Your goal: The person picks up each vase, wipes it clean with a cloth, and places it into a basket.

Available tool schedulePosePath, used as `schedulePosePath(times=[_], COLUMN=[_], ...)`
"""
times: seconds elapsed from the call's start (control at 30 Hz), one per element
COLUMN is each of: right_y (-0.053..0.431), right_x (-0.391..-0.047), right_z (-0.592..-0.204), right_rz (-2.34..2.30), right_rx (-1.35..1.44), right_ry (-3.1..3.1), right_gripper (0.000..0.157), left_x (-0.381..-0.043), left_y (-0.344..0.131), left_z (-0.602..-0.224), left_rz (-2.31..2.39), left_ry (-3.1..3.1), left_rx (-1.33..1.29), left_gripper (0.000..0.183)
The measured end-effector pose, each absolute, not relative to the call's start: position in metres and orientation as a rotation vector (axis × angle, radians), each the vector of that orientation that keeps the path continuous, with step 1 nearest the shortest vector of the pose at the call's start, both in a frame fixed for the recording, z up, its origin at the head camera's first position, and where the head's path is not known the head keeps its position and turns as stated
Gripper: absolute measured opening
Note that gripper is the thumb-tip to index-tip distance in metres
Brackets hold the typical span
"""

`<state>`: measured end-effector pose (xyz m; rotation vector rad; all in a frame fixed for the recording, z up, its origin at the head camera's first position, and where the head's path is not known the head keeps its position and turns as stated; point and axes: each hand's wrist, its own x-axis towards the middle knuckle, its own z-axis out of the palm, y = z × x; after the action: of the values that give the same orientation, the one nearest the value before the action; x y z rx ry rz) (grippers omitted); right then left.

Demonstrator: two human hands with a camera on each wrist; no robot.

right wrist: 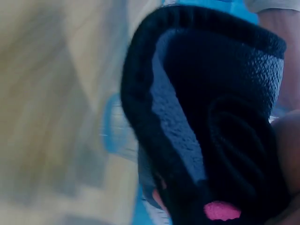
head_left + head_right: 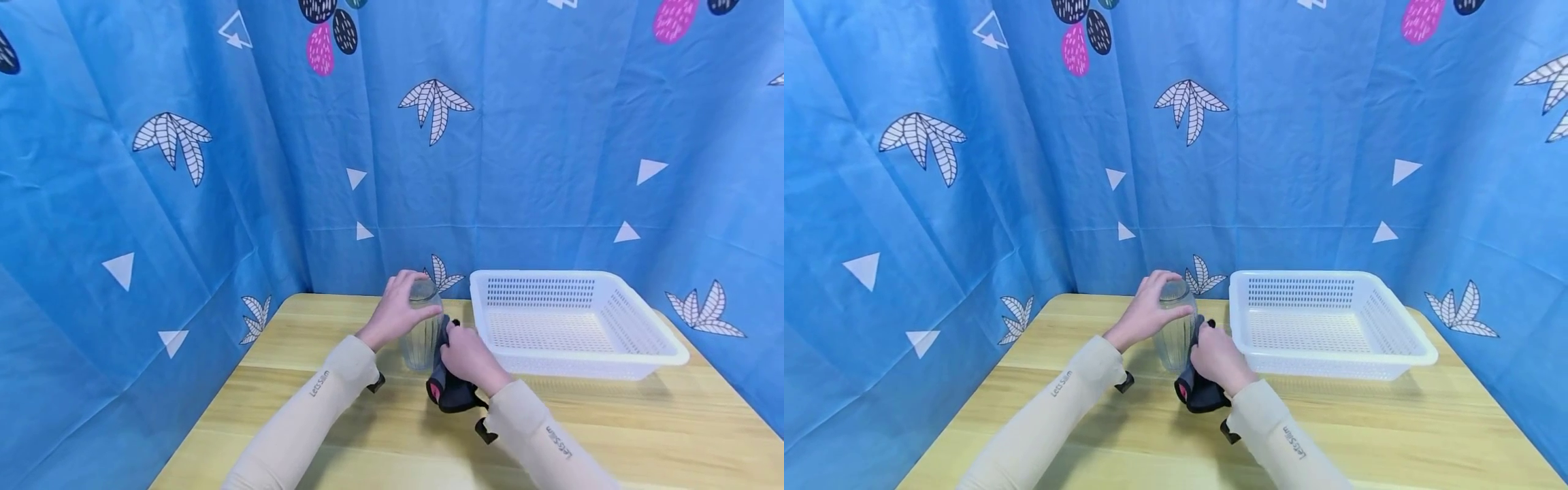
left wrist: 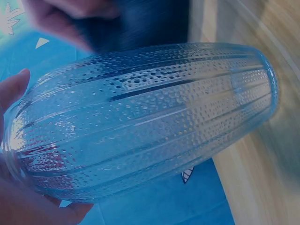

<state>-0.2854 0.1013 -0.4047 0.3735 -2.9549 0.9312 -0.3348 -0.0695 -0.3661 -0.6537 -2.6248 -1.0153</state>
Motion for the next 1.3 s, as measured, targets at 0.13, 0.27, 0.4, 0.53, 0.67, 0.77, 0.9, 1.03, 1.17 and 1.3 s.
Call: schedulePosePath(times=[0.13,0.27,0.4,0.53,0.67,0.77,0.9,1.03,1.17,1.3], right_y=[0.101,0.101,0.102,0.104,0.107,0.108,0.106,0.104,0.103,0.102], right_x=[-0.286,-0.284,-0.280,-0.275,-0.272,-0.272,-0.272,-0.271,-0.274,-0.278], right_z=[-0.424,-0.426,-0.414,-0.395,-0.378,-0.367,-0.358,-0.359,-0.368,-0.383], right_rz=[0.857,0.897,1.000,1.070,1.111,1.066,0.968,0.895,0.862,0.911], right_rx=[0.416,0.402,0.347,0.310,0.315,0.366,0.428,0.416,0.366,0.348], right_ry=[-3.061,-3.056,-2.995,-2.904,-2.794,-2.697,-2.577,-2.585,-2.747,-2.899], right_gripper=[0.031,0.022,0.040,0.052,0.056,0.057,0.057,0.056,0.059,0.060], left_x=[-0.334,-0.332,-0.331,-0.330,-0.330,-0.329,-0.329,-0.328,-0.327,-0.327], left_y=[-0.069,-0.070,-0.071,-0.071,-0.072,-0.073,-0.073,-0.073,-0.072,-0.071], left_z=[-0.368,-0.369,-0.367,-0.363,-0.359,-0.356,-0.355,-0.356,-0.356,-0.358], left_rz=[-0.931,-0.897,-0.940,-0.941,-0.931,-0.963,-0.982,-1.009,-1.077,-1.110], left_ry=[-2.622,-2.631,-2.637,-2.628,-2.635,-2.663,-2.679,-2.682,-2.677,-2.680], left_rx=[-0.635,-0.625,-0.602,-0.616,-0.625,-0.634,-0.674,-0.671,-0.656,-0.660], left_gripper=[0.072,0.073,0.072,0.070,0.068,0.068,0.068,0.070,0.072,0.074])
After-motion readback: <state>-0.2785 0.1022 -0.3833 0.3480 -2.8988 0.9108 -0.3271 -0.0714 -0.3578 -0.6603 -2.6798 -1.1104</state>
